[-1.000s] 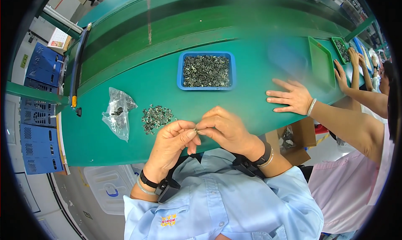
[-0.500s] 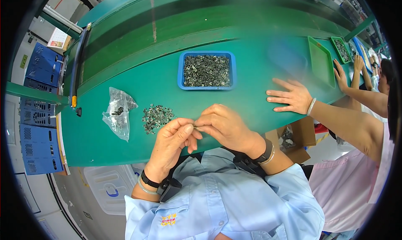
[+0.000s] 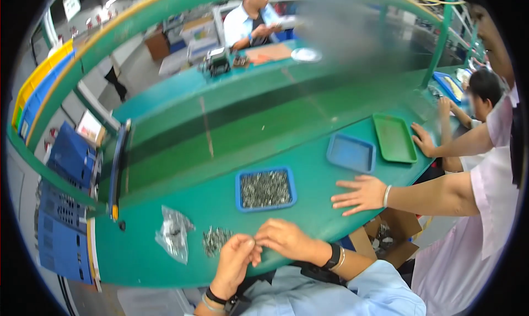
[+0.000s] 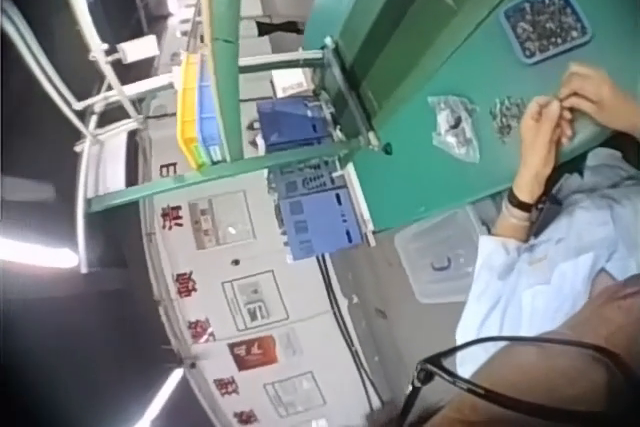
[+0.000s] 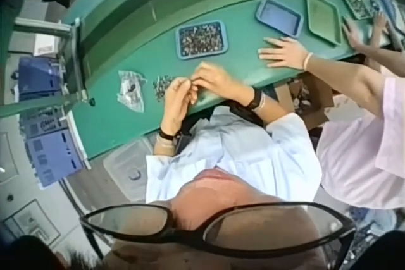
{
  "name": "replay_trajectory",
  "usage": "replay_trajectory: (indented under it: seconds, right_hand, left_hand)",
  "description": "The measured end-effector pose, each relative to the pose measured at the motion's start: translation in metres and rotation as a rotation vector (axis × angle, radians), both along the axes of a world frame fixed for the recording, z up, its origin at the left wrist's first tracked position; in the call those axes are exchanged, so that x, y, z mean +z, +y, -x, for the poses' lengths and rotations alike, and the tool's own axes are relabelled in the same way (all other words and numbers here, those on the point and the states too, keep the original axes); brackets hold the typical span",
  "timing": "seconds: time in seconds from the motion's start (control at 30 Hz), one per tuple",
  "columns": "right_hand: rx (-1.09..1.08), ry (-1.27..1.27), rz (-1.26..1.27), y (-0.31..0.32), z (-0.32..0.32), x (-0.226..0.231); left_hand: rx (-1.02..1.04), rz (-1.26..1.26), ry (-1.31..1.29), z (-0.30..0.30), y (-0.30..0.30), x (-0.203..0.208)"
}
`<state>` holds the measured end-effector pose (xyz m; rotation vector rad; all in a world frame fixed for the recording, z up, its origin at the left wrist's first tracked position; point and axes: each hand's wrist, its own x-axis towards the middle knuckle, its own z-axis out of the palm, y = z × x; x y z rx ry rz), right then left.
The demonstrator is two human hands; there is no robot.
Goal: The person picks up a small metal component from the table, inspects it with both hands, and places it into a blue tray, repeating this process for several pieces.
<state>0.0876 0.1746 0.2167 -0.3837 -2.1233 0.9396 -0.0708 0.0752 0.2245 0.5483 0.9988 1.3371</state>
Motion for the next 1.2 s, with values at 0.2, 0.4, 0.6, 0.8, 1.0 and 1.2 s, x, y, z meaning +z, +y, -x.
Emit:
replay_trajectory:
  seconds: [0.2,0.4,0.6,0.8,1.0,1.2]
  right_hand:
    - [-0.021,0.044,0.012,0.008,0.002,0.000]
    - [-0.013,0.030,0.057,-0.001,0.002,-0.005]
    - [-0.056,0.011,0.064,-0.002,0.004,-0.001]
    - [-0.048,0.065,0.132,0.002,0.004,-0.003]
    - [-0.051,0.060,0.144,-0.006,0.004,-0.007]
    - [-0.040,0.047,0.167,-0.012,0.009,-0.007]
  left_hand:
    - [-0.049,0.008,-0.061,0.003,0.014,-0.002]
    - [-0.033,0.017,-0.072,0.003,0.007,-0.008]
    - [-0.004,0.046,-0.110,-0.002,0.005,0.000]
    - [-0.036,-0.028,-0.148,-0.002,0.013,0.004]
    - [-0.015,-0.032,-0.158,-0.003,0.004,0.003]
    - [0.000,-0.038,-0.132,0.000,-0.002,-0.001]
